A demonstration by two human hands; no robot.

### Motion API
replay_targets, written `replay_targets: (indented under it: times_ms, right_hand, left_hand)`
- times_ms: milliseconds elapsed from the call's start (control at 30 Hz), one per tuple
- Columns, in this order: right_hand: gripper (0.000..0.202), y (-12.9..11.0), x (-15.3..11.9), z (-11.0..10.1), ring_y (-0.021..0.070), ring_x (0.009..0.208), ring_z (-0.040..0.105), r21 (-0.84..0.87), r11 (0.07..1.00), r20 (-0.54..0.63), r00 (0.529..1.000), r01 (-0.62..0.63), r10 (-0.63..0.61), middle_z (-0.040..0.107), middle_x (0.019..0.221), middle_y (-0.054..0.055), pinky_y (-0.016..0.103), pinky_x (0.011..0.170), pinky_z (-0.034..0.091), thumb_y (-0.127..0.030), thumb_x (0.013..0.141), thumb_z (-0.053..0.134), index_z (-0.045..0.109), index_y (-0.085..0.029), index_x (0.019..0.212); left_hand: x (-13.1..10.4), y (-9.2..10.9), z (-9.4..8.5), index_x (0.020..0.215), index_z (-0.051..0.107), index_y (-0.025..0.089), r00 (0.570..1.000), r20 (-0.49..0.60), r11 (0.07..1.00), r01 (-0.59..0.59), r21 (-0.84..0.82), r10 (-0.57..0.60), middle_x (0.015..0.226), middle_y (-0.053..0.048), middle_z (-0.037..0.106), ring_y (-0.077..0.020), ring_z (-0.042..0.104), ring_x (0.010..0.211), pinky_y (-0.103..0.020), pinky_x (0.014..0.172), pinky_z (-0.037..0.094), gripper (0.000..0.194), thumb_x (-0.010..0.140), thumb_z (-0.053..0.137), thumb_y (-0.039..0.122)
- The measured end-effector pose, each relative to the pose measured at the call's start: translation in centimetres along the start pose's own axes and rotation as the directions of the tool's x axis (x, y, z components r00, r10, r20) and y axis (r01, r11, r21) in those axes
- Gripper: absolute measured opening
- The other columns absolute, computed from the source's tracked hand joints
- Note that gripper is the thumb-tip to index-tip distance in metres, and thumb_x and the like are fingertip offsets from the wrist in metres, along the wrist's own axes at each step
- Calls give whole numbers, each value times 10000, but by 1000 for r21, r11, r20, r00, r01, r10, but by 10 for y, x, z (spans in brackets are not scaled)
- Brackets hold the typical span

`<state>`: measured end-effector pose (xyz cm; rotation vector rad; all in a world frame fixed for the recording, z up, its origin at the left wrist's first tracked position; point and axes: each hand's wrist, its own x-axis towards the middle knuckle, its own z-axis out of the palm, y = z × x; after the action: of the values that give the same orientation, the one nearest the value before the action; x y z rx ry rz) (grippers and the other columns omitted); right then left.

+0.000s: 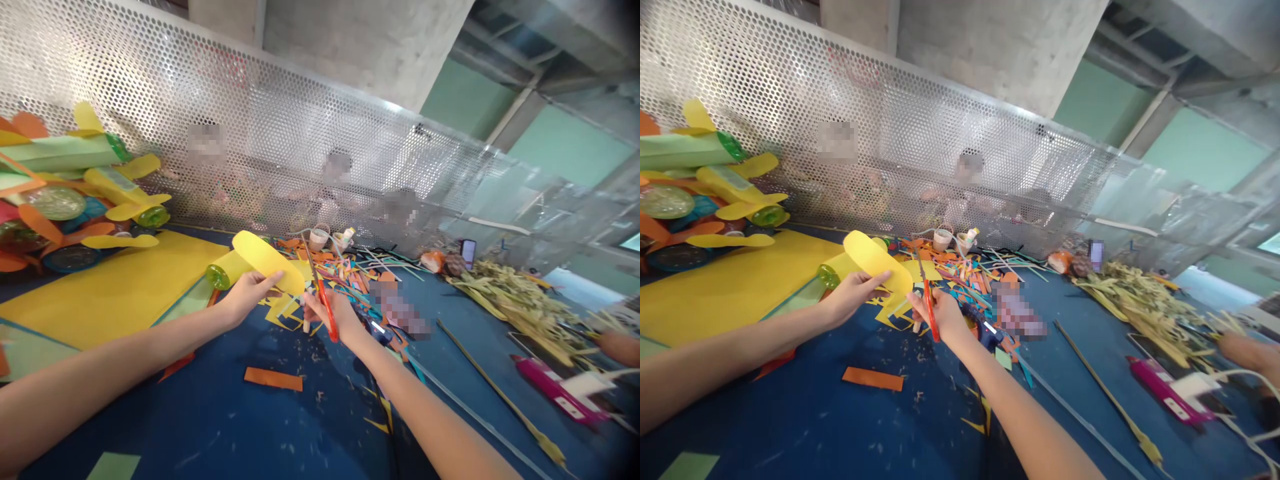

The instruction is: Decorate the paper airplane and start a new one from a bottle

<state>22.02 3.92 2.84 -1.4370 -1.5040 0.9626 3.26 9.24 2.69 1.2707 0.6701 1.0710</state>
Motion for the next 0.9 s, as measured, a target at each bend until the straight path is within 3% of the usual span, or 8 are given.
replay_targets:
  times_ms: [100, 233, 333, 433, 633, 800, 900]
  right_hand:
    - [441, 1, 3, 3, 123, 507, 534, 157, 986, 12, 998, 61, -64, 436, 528, -73, 261, 565, 464, -397, 546, 765, 364, -221, 597]
    - [414, 7, 5, 4, 113, 533, 536, 250, 964, 1, 996, 89, -92, 388, 556, -80, 265, 609, 464, -331, 609, 726, 327, -216, 613]
    - [362, 10, 8, 0, 112, 530, 527, 214, 970, -47, 993, 118, -110, 383, 552, -78, 237, 538, 418, -300, 641, 677, 326, -215, 618]
    - [314, 9, 9, -4, 99, 506, 497, 190, 974, -75, 991, 123, -111, 389, 551, -79, 226, 504, 388, -269, 615, 661, 353, -213, 633]
    - [259, 9, 13, -9, 138, 518, 546, 179, 982, -143, 989, 63, -37, 446, 548, -65, 266, 517, 450, -280, 590, 618, 377, -218, 664]
    - [335, 14, 20, -14, 155, 544, 571, 236, 960, -250, 964, 150, -89, 447, 591, -59, 316, 595, 491, -327, 589, 656, 345, -231, 670]
    - [309, 8, 16, -16, 162, 609, 585, 303, 924, -255, 954, 235, -159, 538, 689, -20, 323, 627, 496, -368, 658, 640, 365, -231, 686]
  left_hand:
    - [-6, -3, 6, 949, 699, 131, 998, 41, 998, 55, 0, -55, 999, -102, 703, -222, 656, 887, -297, 800, 504, 377, 713, 678, 424]
    - [-11, -3, 8, 984, 685, 139, 991, 116, 996, 79, -43, -73, 1048, -99, 687, -219, 646, 929, -306, 851, 488, 354, 697, 711, 345]
    - [-11, -2, 8, 1012, 667, 139, 990, 136, 993, 54, -103, -40, 1086, -103, 671, -218, 636, 957, -315, 881, 479, 364, 697, 719, 311]
    - [-9, 0, 7, 1025, 652, 148, 998, 65, 985, 6, -174, 5, 1101, -99, 664, -221, 625, 986, -328, 883, 487, 364, 717, 700, 337]
    - [1, 3, -3, 934, 671, 131, 976, -208, 975, -99, -197, 57, 1004, -90, 698, -230, 640, 956, -326, 859, 501, 367, 640, 749, 335]
    - [6, -2, -10, 920, 670, 137, 972, -226, 976, -112, -185, 68, 998, -78, 701, -230, 632, 977, -323, 863, 496, 363, 615, 770, 307]
    - [7, -5, -10, 923, 672, 143, 972, -226, 988, -95, -122, 66, 991, -74, 704, -234, 632, 973, -314, 837, 505, 383, 612, 767, 346]
